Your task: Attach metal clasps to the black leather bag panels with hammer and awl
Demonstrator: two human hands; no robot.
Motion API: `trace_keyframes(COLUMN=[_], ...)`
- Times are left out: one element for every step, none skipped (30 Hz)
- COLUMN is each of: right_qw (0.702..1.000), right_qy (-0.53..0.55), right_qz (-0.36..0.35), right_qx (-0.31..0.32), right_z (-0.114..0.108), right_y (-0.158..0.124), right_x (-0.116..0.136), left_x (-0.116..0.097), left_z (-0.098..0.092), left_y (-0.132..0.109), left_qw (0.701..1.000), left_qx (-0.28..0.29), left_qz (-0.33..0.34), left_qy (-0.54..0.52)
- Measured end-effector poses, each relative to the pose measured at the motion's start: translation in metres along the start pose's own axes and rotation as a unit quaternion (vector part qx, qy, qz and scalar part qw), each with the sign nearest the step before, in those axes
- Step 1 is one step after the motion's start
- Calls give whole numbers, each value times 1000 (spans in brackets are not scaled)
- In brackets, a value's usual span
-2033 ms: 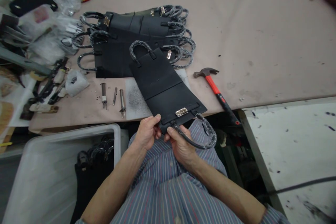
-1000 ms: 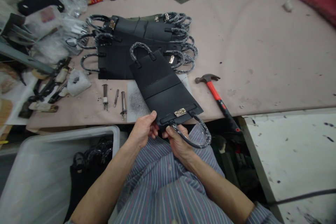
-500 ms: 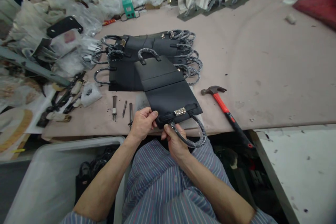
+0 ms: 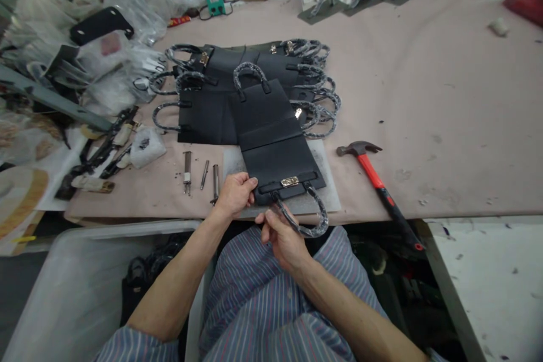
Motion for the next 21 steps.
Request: trace_keyframes(right_qw=[1000,1000,999,999,998,997,996,995,994,994,994,994,994,994,994,993,993,992,992,991,990], right_qy=[11,23,36,48,60,70,78,85,89,92,94,94,94,94,95,97,99,102,105,108,111], right_qz=[4,6,8,11,14,18,20,20,17,13,10,7,5,5,7,8,11,13,16,18,19], right_qx=[1,-2,-9,-19,-29,-40,-49,-55,-58,-59,-58,-55,-54,-55,-57,-61,-66,-71,-75,-78,-82], right_z=[2,5,7,9,11,12,14,15,15,16,16,17,17,18,18,18,19,19,20,21,21], right_y=[1,2,4,5,7,9,10,11,12,13,14,15,15,16,16,17,17,17,17,18,18], right_x=[0,1,1,2,2,2,2,2,2,2,2,2,3,3,4,4,4,4,4,4,4], left_x=[0,-1,-2,-3,-4,-5,-6,-6,-6,-5,-5,-4,-4,-4,-3,-3,-3,-3,-2,-2,-2], left_z=[0,0,0,0,0,0,-1,-1,-1,-1,-1,-1,-1,-1,-1,0,0,0,0,0,-1], left_y=[-1,-1,-2,-2,-3,-3,-2,-2,-2,-1,-1,-1,0,0,0,0,0,0,1,1,2], left_qw=[1000,1000,1000,1000,999,999,999,999,999,999,998,998,997,997,996,996,995,995,995,995,995], left_qx=[5,10,15,21,25,28,29,29,28,28,28,31,34,38,40,41,42,43,44,44,43], left_qz=[0,0,-1,-1,1,3,4,5,3,0,-4,-9,-13,-18,-22,-27,-31,-35,-38,-41,-43], left_qy=[-3,-9,-15,-23,-28,-32,-35,-37,-39,-42,-47,-54,-62,-70,-77,-81,-82,-82,-81,-79,-78])
Point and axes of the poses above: each hand's wrist, its own y-axis towards the middle knuckle, its own z-axis out of the palm, x = y × z, the point moved 2 cm from there along y, towards the middle knuckle, and after that the axes turned 14 degrees about x, right-handed, at the moved point
